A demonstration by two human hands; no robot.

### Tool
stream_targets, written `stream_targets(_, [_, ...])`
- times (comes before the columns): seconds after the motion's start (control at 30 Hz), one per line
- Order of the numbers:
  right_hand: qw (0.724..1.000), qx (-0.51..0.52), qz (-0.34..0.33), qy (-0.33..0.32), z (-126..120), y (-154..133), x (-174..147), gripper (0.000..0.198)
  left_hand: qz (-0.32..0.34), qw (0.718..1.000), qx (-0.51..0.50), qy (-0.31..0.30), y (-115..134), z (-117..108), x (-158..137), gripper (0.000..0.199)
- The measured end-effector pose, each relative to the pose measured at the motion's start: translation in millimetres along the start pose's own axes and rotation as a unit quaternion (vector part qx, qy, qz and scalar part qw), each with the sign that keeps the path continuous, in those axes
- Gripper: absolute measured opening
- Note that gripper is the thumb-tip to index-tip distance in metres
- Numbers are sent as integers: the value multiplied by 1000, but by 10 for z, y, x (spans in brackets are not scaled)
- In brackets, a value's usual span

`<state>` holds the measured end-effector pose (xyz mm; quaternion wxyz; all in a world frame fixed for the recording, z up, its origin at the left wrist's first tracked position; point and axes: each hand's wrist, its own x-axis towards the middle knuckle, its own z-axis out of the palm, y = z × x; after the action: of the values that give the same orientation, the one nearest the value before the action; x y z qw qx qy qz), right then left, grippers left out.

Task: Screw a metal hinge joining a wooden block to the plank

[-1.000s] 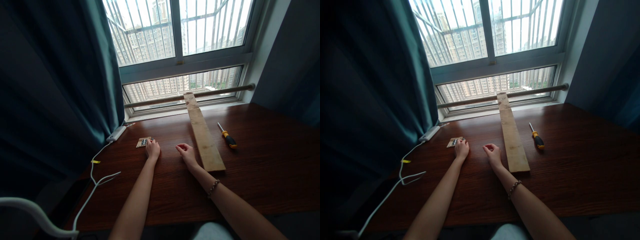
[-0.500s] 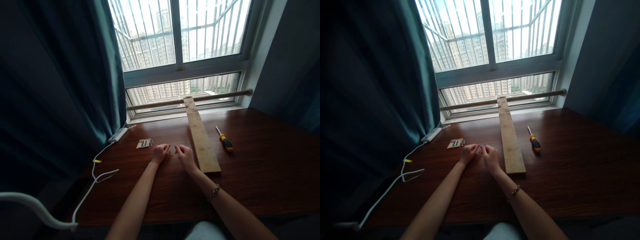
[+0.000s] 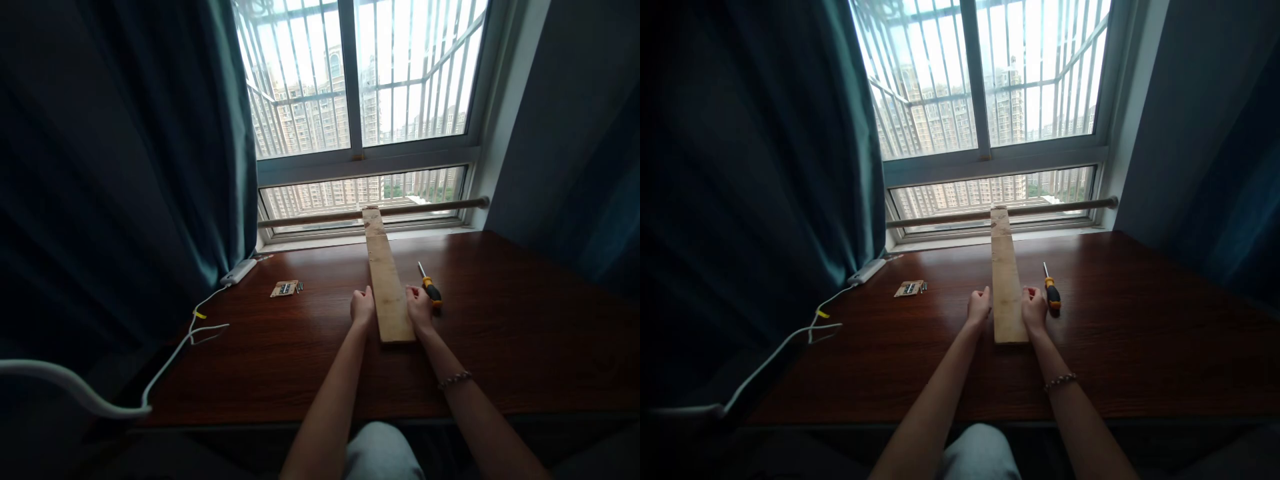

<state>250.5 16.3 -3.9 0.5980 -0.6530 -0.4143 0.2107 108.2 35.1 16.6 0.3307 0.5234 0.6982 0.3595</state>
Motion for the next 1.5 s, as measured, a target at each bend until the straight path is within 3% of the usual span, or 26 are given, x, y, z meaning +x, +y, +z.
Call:
stream_targets(0.17, [999,-34,15,-32,8,17,-11,44,-14,998,22,50,50,167,-174,44])
stream_targets(0.47, [992,-91,40,-75,12,-21,-42,43,9,998,45,53,-2,170,-307,45])
stream_targets(0.67, [989,-125,44,-70,22,-65,-82,35,43,992,100,62,39,184,-396,43])
stream_targets(0.93, [987,-147,37,-53,45,-104,-165,37,22,990,129,47,94,110,-441,43])
stream_targets(1.2, [990,-134,26,-32,29,-206,-247,43,14,994,102,29,116,83,-439,45])
stream_targets(1.5, [999,-22,-22,-37,-13,-338,-310,51,37,996,20,84,156,23,-427,46])
